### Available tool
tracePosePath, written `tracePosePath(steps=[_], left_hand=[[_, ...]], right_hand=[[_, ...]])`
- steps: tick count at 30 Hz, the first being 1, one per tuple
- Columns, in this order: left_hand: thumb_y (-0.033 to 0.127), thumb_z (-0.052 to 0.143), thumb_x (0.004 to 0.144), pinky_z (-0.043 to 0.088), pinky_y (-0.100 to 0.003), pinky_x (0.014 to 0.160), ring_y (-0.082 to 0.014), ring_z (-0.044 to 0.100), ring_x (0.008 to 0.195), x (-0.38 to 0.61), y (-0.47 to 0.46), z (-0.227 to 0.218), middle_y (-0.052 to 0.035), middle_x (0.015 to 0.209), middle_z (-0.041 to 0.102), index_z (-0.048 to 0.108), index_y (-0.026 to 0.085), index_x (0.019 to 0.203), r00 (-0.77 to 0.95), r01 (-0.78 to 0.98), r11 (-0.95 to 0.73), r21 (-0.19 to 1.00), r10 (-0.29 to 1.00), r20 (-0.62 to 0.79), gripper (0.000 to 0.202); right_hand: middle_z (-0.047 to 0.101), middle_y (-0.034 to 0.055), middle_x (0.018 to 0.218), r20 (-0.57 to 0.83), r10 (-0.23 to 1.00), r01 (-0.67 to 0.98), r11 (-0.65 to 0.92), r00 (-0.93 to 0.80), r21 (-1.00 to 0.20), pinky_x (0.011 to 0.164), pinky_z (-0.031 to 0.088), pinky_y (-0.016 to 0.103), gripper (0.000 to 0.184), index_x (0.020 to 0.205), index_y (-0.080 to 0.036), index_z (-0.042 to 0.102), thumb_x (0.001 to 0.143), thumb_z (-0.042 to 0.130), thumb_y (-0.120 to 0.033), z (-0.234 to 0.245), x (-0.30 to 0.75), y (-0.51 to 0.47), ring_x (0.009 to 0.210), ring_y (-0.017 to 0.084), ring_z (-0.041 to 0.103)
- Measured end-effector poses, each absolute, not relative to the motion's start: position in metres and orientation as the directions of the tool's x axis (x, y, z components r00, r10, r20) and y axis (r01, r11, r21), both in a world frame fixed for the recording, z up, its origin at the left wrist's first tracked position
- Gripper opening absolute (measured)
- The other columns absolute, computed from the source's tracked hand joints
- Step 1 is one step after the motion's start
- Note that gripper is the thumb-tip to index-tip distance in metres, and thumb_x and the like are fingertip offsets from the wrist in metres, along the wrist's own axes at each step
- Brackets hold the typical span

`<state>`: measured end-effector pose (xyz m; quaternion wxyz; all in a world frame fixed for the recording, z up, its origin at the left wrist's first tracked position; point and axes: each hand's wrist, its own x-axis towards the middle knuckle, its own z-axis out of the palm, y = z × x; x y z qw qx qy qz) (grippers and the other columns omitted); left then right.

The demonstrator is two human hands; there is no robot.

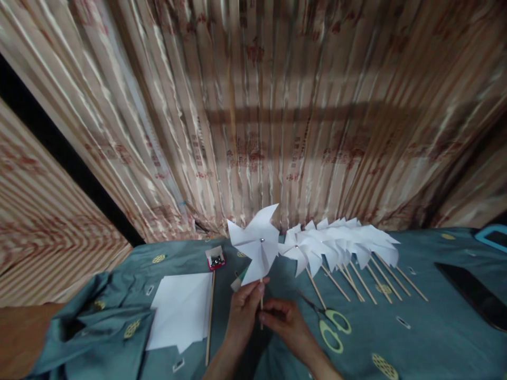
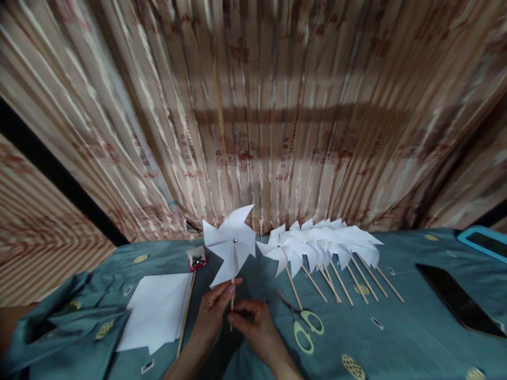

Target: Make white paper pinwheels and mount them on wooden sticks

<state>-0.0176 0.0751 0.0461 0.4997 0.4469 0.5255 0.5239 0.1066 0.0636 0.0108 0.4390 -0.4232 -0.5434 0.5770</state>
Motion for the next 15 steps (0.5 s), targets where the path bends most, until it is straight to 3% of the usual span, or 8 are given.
tracePosePath(steps=[3, 5, 10, 15], left_hand=[[0.062, 0.074, 0.061, 0.045, -0.026, 0.059, -0.0147, 0.055, 0.057, -0.018, 0.078, 0.039, -0.002, 0.055, 0.061, 0.073, 0.017, 0.06, -0.095, -0.078, 0.067, 0.995, 0.993, -0.074, 0.045], [0.063, 0.075, 0.059, 0.043, -0.025, 0.055, -0.0134, 0.053, 0.053, -0.018, 0.078, 0.034, -0.0017, 0.051, 0.059, 0.069, 0.016, 0.053, -0.098, -0.102, 0.079, 0.992, 0.991, -0.089, 0.048], [0.049, 0.081, 0.058, 0.052, -0.031, 0.077, -0.0235, 0.068, 0.083, -0.023, 0.076, 0.028, -0.0077, 0.086, 0.076, 0.079, 0.02, 0.083, -0.098, -0.146, 0.073, 0.987, 0.991, -0.087, 0.038], [0.041, 0.077, 0.064, 0.052, -0.033, 0.083, -0.0246, 0.068, 0.087, -0.026, 0.076, 0.024, -0.0079, 0.087, 0.075, 0.08, 0.021, 0.083, -0.088, -0.089, 0.05, 0.995, 0.994, -0.058, 0.028]], right_hand=[[0.062, -0.0018, 0.057, -0.001, 0.977, -0.054, -0.013, -0.213, -0.998, 0.061, 0.042, 0.027, 0.021, 0.061, -0.022, 0.071, 0.069, 0.072, -0.041, 0.007, 0.104, 0.067, 0.058, 0.014, 0.053], [0.061, -0.0022, 0.058, 0.002, 0.98, -0.057, -0.01, -0.197, -0.998, 0.06, 0.041, 0.026, 0.02, 0.062, -0.022, 0.072, 0.07, 0.072, -0.04, 0.008, 0.104, 0.069, 0.058, 0.014, 0.052], [0.06, -0.0028, 0.056, 0.025, 0.981, -0.063, 0.013, -0.193, -0.998, 0.06, 0.041, 0.026, 0.022, 0.063, -0.023, 0.073, 0.071, 0.071, -0.043, 0.012, 0.103, 0.07, 0.057, 0.013, 0.051], [0.065, -0.0024, 0.061, 0.029, 0.972, 0.001, 0.031, -0.232, -1.0, 0.062, 0.043, 0.027, 0.018, 0.068, -0.025, 0.076, 0.075, 0.07, -0.04, 0.016, 0.11, 0.071, 0.061, 0.015, 0.056]])
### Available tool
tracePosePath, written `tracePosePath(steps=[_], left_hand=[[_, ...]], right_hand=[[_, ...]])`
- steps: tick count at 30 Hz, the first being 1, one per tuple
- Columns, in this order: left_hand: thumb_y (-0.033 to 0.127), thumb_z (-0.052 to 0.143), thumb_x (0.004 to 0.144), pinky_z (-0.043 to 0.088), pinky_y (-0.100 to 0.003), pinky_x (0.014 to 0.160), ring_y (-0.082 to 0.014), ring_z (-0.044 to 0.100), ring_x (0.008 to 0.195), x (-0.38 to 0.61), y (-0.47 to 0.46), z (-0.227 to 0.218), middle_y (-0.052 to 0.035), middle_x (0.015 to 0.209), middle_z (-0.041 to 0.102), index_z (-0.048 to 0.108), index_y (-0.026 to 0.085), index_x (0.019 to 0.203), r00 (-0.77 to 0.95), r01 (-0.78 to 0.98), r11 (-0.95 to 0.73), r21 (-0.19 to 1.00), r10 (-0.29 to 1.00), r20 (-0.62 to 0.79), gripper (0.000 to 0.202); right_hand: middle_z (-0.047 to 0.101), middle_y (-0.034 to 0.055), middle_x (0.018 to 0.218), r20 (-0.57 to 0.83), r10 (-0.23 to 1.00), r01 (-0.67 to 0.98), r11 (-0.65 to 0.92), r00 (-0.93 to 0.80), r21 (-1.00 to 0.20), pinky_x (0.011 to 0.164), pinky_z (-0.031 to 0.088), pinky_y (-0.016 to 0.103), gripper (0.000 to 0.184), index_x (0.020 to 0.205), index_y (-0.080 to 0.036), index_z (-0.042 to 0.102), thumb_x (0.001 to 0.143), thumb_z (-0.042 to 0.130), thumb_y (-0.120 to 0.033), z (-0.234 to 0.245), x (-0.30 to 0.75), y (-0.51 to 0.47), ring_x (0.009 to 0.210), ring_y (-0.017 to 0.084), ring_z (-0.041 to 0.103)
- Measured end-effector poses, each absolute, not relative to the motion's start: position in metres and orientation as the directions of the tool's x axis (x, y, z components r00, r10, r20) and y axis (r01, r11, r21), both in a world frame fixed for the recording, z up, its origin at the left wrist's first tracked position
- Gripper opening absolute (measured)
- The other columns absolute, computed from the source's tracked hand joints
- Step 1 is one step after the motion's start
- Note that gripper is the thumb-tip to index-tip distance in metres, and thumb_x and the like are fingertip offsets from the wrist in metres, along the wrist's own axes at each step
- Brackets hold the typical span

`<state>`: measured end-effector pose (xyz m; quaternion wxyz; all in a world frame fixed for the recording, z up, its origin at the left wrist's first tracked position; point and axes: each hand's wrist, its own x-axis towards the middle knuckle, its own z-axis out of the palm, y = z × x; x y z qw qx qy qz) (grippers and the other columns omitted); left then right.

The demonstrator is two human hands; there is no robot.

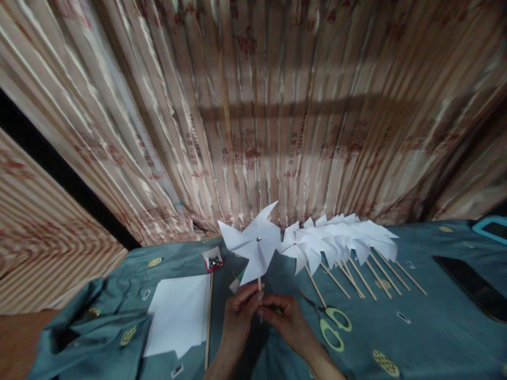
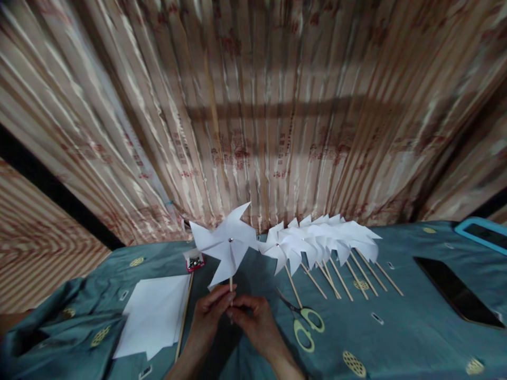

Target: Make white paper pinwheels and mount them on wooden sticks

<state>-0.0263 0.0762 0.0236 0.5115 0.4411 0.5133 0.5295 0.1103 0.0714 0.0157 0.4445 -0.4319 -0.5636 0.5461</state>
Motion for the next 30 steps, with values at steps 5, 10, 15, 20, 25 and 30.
tracePosePath(steps=[5, 10, 15, 20, 25, 30], left_hand=[[0.037, 0.076, 0.067, 0.051, -0.03, 0.079, -0.0217, 0.067, 0.084, -0.026, 0.075, 0.025, -0.0067, 0.085, 0.075, 0.08, 0.021, 0.084, -0.038, -0.083, 0.069, 0.994, 0.997, -0.072, 0.024], [0.037, 0.077, 0.066, 0.05, -0.028, 0.072, -0.0194, 0.064, 0.076, -0.019, 0.071, 0.024, -0.006, 0.08, 0.073, 0.081, 0.021, 0.081, 0.054, -0.066, 0.106, 0.992, 0.993, -0.103, 0.023], [0.035, 0.078, 0.063, 0.048, -0.027, 0.069, -0.0181, 0.063, 0.073, -0.011, 0.072, 0.018, -0.006, 0.078, 0.072, 0.081, 0.02, 0.08, 0.092, -0.06, 0.12, 0.991, 0.989, -0.114, 0.022], [0.035, 0.079, 0.063, 0.048, -0.026, 0.067, -0.0174, 0.062, 0.072, -0.01, 0.076, 0.017, -0.0058, 0.076, 0.071, 0.081, 0.021, 0.077, 0.071, -0.043, 0.09, 0.995, 0.994, -0.087, 0.02], [0.039, 0.078, 0.061, 0.05, -0.027, 0.064, -0.0171, 0.061, 0.07, -0.01, 0.08, 0.012, -0.0053, 0.073, 0.07, 0.08, 0.022, 0.079, 0.072, -0.045, 0.045, 0.998, 0.997, -0.042, 0.025], [0.037, 0.08, 0.062, 0.051, -0.028, 0.068, -0.0175, 0.063, 0.073, -0.01, 0.082, 0.01, -0.0044, 0.076, 0.07, 0.08, 0.021, 0.079, 0.067, -0.048, 0.062, 0.997, 0.996, -0.059, 0.023]], right_hand=[[0.07, 0.0013, 0.066, -0.008, 0.987, 0.04, -0.002, -0.158, -0.999, 0.06, 0.045, 0.029, 0.027, 0.071, -0.022, 0.077, 0.069, 0.075, -0.049, 0.027, 0.161, 0.093, 0.062, 0.017, 0.059], [0.076, 0.0074, 0.103, 0.106, 0.954, -0.097, 0.138, 0.282, -0.986, 0.088, 0.05, 0.039, 0.04, 0.092, -0.025, 0.075, 0.064, 0.079, -0.053, 0.043, 0.198, 0.112, 0.097, 0.025, 0.067], [0.077, 0.0076, 0.089, 0.084, 0.966, -0.107, 0.113, 0.243, -0.988, 0.084, 0.052, 0.039, 0.043, 0.091, -0.023, 0.075, 0.064, 0.077, -0.057, 0.048, 0.198, 0.117, 0.086, 0.023, 0.069], [0.075, 0.0038, 0.072, -0.011, 0.968, -0.228, 0.049, 0.253, -0.973, 0.063, 0.05, 0.03, 0.04, 0.076, -0.022, 0.075, 0.051, 0.085, -0.051, 0.045, 0.195, 0.118, 0.065, 0.018, 0.065], [0.069, -0.0009, 0.059, -0.046, 0.975, -0.315, 0.026, 0.218, -0.949, 0.053, 0.043, 0.023, 0.036, 0.065, -0.021, 0.074, 0.044, 0.09, -0.047, 0.045, 0.188, 0.116, 0.053, 0.011, 0.058], [0.065, -0.0027, 0.054, -0.079, 0.985, -0.351, -0.02, 0.154, -0.936, 0.05, 0.041, 0.022, 0.033, 0.06, -0.021, 0.073, 0.045, 0.09, -0.046, 0.049, 0.182, 0.113, 0.05, 0.009, 0.054]])
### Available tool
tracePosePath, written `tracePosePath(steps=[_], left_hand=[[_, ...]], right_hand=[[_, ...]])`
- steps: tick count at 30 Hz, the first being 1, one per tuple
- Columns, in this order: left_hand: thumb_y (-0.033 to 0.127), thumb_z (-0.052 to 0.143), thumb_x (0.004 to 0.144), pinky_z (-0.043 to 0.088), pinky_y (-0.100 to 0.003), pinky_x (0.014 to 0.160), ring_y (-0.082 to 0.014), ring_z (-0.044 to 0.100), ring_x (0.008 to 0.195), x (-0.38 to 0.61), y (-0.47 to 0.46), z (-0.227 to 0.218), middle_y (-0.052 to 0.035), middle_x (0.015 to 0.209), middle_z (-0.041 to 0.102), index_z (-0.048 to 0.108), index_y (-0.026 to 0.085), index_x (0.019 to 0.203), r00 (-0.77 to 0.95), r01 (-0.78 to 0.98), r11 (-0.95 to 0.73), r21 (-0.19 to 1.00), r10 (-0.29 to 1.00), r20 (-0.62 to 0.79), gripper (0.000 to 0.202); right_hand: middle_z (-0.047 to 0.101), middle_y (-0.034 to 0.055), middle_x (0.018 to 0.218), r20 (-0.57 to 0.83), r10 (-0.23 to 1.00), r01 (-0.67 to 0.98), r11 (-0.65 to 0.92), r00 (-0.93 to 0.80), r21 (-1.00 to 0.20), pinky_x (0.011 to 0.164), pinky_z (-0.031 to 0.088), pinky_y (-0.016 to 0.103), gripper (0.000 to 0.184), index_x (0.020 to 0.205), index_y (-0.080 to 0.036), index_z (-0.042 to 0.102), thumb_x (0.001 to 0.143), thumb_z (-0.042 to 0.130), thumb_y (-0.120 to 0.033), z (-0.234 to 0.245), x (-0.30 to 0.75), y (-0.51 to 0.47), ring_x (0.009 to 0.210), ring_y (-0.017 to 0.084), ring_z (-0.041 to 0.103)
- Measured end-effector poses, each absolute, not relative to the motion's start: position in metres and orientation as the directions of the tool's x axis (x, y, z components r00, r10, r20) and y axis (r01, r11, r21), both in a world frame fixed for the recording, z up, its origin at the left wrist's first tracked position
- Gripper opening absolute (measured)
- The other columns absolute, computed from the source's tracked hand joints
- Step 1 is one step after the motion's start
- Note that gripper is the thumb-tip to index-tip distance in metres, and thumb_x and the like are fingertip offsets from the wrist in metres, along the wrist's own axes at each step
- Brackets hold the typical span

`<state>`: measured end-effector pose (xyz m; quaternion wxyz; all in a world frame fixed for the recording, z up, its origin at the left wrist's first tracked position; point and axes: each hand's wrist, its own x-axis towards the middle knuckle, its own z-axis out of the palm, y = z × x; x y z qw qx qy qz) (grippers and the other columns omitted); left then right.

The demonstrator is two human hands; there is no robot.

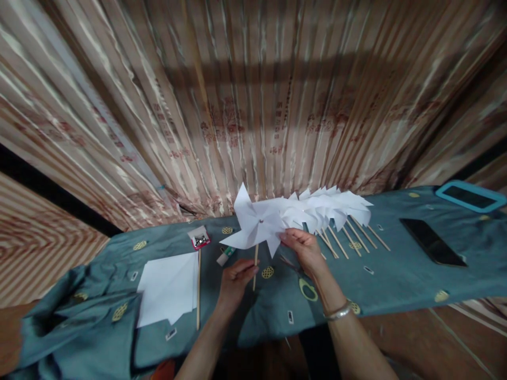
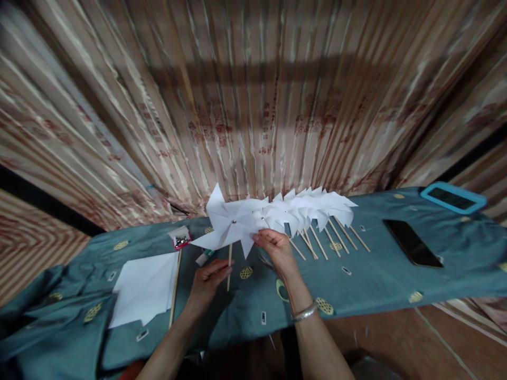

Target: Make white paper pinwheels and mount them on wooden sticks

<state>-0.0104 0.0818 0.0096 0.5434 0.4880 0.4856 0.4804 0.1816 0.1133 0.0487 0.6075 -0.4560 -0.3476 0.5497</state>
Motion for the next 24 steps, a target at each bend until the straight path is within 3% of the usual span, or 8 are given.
tracePosePath(steps=[5, 13, 21, 24], left_hand=[[0.036, 0.081, 0.061, 0.051, -0.029, 0.074, -0.0186, 0.065, 0.077, -0.009, 0.082, 0.011, -0.0052, 0.08, 0.072, 0.079, 0.02, 0.079, 0.054, -0.061, 0.096, 0.994, 0.994, -0.092, 0.024], [0.033, 0.077, 0.065, 0.05, -0.028, 0.072, -0.0176, 0.064, 0.075, -0.01, 0.082, 0.002, -0.0043, 0.078, 0.071, 0.079, 0.02, 0.079, 0.066, -0.044, 0.068, 0.997, 0.996, -0.065, 0.019], [0.032, 0.075, 0.067, 0.052, -0.035, 0.088, -0.0237, 0.068, 0.092, -0.005, 0.08, 0.006, -0.0075, 0.091, 0.076, 0.079, 0.02, 0.087, 0.127, -0.095, 0.088, 0.992, 0.989, -0.075, 0.023], [0.031, 0.077, 0.065, 0.053, -0.036, 0.088, -0.0238, 0.069, 0.091, -0.005, 0.081, 0.006, -0.0083, 0.094, 0.076, 0.079, 0.02, 0.084, 0.102, -0.1, 0.083, 0.992, 0.992, -0.073, 0.022]], right_hand=[[0.066, -0.0024, 0.056, -0.108, 0.989, -0.389, -0.061, 0.1, -0.919, 0.054, 0.043, 0.022, 0.033, 0.061, -0.022, 0.074, 0.044, 0.091, -0.044, 0.048, 0.178, 0.112, 0.052, 0.009, 0.055], [0.068, -0.0006, 0.059, -0.067, 0.993, -0.354, -0.099, -0.102, -0.93, 0.058, 0.043, 0.022, 0.028, 0.06, -0.02, 0.074, 0.057, 0.086, -0.045, 0.047, 0.172, 0.105, 0.056, 0.009, 0.056], [0.072, 0.0003, 0.064, -0.054, 0.979, -0.301, -0.112, -0.194, -0.947, 0.058, 0.043, 0.024, 0.025, 0.067, -0.021, 0.076, 0.061, 0.084, -0.044, 0.045, 0.16, 0.103, 0.057, 0.01, 0.056], [0.07, -0.0007, 0.061, -0.059, 0.976, -0.274, -0.116, -0.209, -0.955, 0.056, 0.043, 0.024, 0.026, 0.064, -0.021, 0.075, 0.06, 0.085, -0.044, 0.043, 0.153, 0.101, 0.054, 0.01, 0.055]])
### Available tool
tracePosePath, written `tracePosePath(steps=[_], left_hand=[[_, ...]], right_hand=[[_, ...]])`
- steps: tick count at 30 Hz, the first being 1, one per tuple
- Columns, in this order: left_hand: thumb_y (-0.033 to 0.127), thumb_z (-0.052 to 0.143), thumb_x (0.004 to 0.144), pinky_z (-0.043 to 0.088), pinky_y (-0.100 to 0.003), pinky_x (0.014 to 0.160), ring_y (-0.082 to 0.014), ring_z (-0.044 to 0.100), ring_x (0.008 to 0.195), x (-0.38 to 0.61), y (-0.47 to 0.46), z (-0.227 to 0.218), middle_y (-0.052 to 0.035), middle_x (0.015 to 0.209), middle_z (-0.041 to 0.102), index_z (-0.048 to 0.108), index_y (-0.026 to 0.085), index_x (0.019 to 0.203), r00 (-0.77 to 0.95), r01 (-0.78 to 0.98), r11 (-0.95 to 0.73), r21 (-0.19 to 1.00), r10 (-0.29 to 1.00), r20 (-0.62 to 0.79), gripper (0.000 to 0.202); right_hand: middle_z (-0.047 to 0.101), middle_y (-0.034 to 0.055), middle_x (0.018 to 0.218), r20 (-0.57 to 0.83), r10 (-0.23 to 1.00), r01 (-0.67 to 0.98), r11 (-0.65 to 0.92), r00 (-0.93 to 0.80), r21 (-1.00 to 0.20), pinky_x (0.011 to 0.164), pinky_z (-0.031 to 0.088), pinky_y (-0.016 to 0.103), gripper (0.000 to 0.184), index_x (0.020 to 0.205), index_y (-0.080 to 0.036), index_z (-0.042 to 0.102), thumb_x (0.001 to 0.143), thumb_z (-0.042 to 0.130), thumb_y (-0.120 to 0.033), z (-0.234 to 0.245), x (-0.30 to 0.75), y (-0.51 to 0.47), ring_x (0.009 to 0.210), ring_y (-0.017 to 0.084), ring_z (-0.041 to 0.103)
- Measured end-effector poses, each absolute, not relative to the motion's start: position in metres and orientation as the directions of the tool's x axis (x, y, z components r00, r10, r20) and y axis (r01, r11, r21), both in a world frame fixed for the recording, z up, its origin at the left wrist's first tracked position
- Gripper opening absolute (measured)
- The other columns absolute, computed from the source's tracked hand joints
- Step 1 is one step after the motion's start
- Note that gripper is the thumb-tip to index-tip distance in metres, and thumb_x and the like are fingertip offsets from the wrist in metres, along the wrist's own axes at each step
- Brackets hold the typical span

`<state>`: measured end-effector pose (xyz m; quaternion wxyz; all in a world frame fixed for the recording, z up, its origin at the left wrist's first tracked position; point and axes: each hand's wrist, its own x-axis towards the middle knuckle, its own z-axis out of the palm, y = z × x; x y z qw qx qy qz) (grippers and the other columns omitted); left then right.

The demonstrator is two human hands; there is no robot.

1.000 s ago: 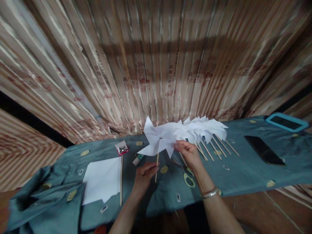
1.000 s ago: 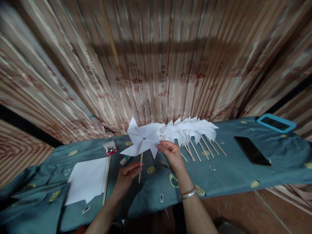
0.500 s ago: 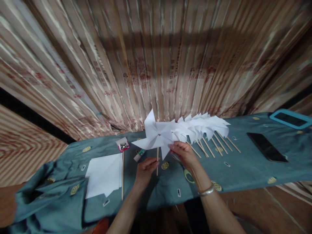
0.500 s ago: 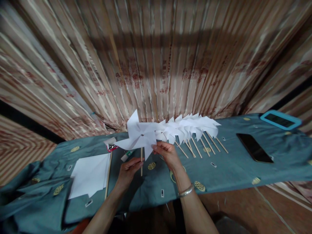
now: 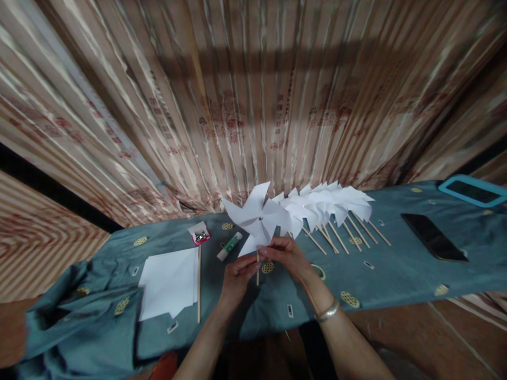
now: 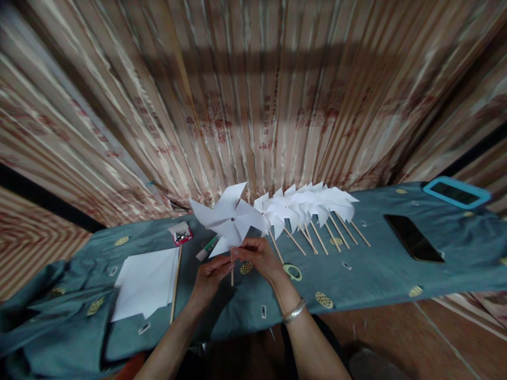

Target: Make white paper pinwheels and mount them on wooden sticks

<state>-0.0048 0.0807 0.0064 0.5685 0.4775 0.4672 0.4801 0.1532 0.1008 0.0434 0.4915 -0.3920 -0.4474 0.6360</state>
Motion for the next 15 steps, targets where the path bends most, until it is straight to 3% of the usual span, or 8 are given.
tracePosePath(steps=[7, 11, 13, 15], left_hand=[[0.033, 0.079, 0.063, 0.054, -0.029, 0.074, -0.0198, 0.068, 0.078, -0.012, 0.083, 0.005, -0.006, 0.082, 0.075, 0.08, 0.021, 0.081, 0.03, -0.039, 0.065, 0.997, 0.997, -0.064, 0.021], [0.036, 0.079, 0.062, 0.052, -0.028, 0.071, -0.0189, 0.067, 0.075, -0.013, 0.08, 0.007, -0.0059, 0.08, 0.074, 0.08, 0.02, 0.082, 0.046, -0.028, 0.11, 0.994, 0.993, -0.109, 0.025], [0.036, 0.08, 0.061, 0.051, -0.028, 0.068, -0.0183, 0.065, 0.072, -0.013, 0.078, 0.009, -0.0063, 0.077, 0.073, 0.08, 0.019, 0.081, 0.074, -0.029, 0.134, 0.991, 0.989, -0.131, 0.026], [0.036, 0.08, 0.061, 0.049, -0.027, 0.067, -0.0179, 0.064, 0.071, -0.011, 0.076, 0.012, -0.0063, 0.075, 0.072, 0.08, 0.018, 0.079, 0.103, -0.026, 0.142, 0.99, 0.985, -0.138, 0.026]], right_hand=[[0.062, -0.0007, 0.049, -0.048, 0.978, -0.275, -0.104, -0.203, -0.956, 0.047, 0.036, 0.022, 0.032, 0.056, -0.018, 0.071, 0.06, 0.085, -0.047, 0.052, 0.179, 0.095, 0.046, 0.008, 0.048], [0.059, -0.0041, 0.05, 0.012, 0.974, -0.499, 0.127, 0.228, -0.857, 0.045, 0.034, 0.02, 0.031, 0.056, -0.022, 0.07, 0.053, 0.088, -0.046, 0.055, 0.207, 0.104, 0.045, 0.006, 0.042], [0.067, -0.0025, 0.062, 0.022, 0.92, -0.465, 0.219, 0.392, -0.858, 0.05, 0.04, 0.021, 0.029, 0.064, -0.023, 0.074, 0.052, 0.089, -0.043, 0.054, 0.212, 0.11, 0.051, 0.007, 0.048], [0.073, 0.0001, 0.074, 0.027, 0.903, -0.394, 0.214, 0.43, -0.894, 0.058, 0.045, 0.024, 0.03, 0.071, -0.023, 0.076, 0.053, 0.088, -0.044, 0.051, 0.212, 0.114, 0.06, 0.01, 0.055]])
